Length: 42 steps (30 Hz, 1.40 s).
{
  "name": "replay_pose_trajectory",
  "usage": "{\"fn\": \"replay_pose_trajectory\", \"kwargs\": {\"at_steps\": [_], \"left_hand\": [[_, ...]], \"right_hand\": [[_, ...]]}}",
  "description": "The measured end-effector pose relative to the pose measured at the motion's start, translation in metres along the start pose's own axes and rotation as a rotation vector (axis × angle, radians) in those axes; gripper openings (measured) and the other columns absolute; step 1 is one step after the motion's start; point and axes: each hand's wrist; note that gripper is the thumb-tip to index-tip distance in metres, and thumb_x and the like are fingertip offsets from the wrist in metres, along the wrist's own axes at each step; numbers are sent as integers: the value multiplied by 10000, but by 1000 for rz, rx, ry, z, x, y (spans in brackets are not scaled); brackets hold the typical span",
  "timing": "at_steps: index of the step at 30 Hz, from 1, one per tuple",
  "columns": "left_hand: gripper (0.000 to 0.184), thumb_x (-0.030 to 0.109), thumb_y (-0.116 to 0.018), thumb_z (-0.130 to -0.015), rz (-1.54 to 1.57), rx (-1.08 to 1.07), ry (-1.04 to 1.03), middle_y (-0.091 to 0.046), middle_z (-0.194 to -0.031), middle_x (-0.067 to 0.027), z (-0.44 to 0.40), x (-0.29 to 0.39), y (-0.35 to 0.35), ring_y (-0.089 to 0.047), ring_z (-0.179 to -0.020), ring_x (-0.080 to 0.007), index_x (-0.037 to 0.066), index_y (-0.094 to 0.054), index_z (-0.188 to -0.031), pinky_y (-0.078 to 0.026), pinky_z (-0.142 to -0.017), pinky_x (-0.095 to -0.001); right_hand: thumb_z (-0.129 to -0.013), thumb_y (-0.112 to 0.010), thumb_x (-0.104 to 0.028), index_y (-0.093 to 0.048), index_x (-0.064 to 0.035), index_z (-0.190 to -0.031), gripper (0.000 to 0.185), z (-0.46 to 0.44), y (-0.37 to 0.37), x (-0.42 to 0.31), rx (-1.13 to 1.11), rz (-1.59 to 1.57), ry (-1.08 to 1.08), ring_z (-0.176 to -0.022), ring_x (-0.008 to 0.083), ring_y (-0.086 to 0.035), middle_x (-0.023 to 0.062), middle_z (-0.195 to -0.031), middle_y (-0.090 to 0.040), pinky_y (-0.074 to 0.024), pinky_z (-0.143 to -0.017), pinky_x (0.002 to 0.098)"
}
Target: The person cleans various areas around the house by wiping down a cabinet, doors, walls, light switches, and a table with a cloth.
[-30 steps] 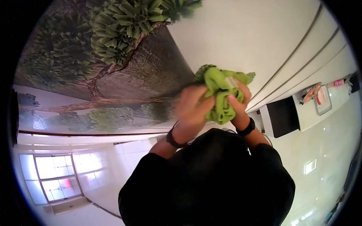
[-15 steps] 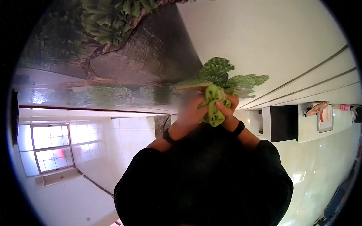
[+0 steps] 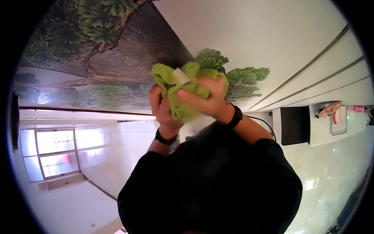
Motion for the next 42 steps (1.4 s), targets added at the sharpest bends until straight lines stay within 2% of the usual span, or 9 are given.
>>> {"fn": "replay_pose_trajectory", "kwargs": {"at_steps": [10, 12, 14, 19, 23, 28, 33, 37, 42], "left_hand": [[259, 106, -642, -679, 137, -286, -127, -582, -1039, -56, 8, 38, -80, -589, -914, -218, 105, -677, -936, -524, -620, -292], [250, 103, -624, -702, 118, -366, -96, -549, -1041, -57, 33, 33, -84, -590, -916, -214, 99, -662, -949, -525, -588, -308], [244, 97, -613, -713, 135, -426, -36, -540, -1045, -66, 65, 22, -88, -592, -918, -228, 101, -650, -955, -524, -588, -309], [222, 83, -610, -737, 120, -607, 205, -541, -1054, -101, 126, -12, -65, -607, -896, -279, 78, -639, -957, -530, -654, -352], [221, 64, -643, -718, 85, -510, 364, -573, -1039, -93, 140, -33, -27, -620, -826, -286, 79, -647, -938, -526, -671, -376], [246, 25, -661, -720, -142, -389, 592, -606, -1031, -91, 157, -48, 22, -631, -790, -297, 62, -638, -962, -518, -646, -365], [266, -4, -648, -757, -224, -153, 638, -583, -1010, -122, 141, -54, 52, -596, -882, -309, 16, -606, -1019, -487, -720, -353], [312, 19, -691, -712, -208, 154, 413, -577, -956, -149, 85, -53, 57, -576, -872, -324, -12, -609, -1012, -477, -720, -379], [293, 44, -688, -792, -165, 178, 290, -562, -1019, -115, 27, -27, 49, -570, -901, -252, -30, -588, -1057, -458, -765, -332]], "right_hand": [[-877, -623, -225, -337, -146, -1205, 442, 238, 69, 68, 110, 190, -461, -1121, 265, -467, 97, -1206, -402, -436, -942, 383], [-837, -661, -175, -381, -187, -1206, 464, 251, 63, 56, 184, 28, -561, -1078, 293, -460, 111, -1182, -401, -406, -911, 417], [-802, -687, -123, -441, -156, -1212, 478, 195, 52, 32, 115, 270, -309, -1046, 319, -460, 127, -1171, -395, -387, -902, 430], [-665, -769, -71, -623, -118, -1063, 427, 223, 29, 2, -137, 44, -647, -1057, 346, -443, 141, -1158, -428, -376, -897, 437], [-613, -777, -88, -626, -135, -1107, 518, 194, -2, -12, -322, 0, -425, -997, 321, -495, 133, -1106, -521, -402, -817, 412], [-705, -696, -65, -632, -123, -1142, 446, 165, -59, -35, -573, -570, -730, -882, 314, -536, 132, -997, -556, -419, -745, 403], [-752, -603, -44, -642, -132, -1160, 419, 110, -96, -54, -745, -430, -452, -906, 293, -558, 128, -1070, -585, -436, -747, 373], [-746, -626, -73, -643, -141, -1174, 433, 25, -83, -62, -545, -300, -249, -933, 284, -551, 123, -1128, -577, -434, -790, 360], [-673, -711, -107, -636, -142, -1193, 526, -17, -60, -59, -332, -230, -268, -970, 280, -534, 117, -1166, -559, -425, -810, 347]]}}
Point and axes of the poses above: each hand's wrist, its own z-axis away from the middle knuckle, its own y-axis out of the back of the hand, x = y × z
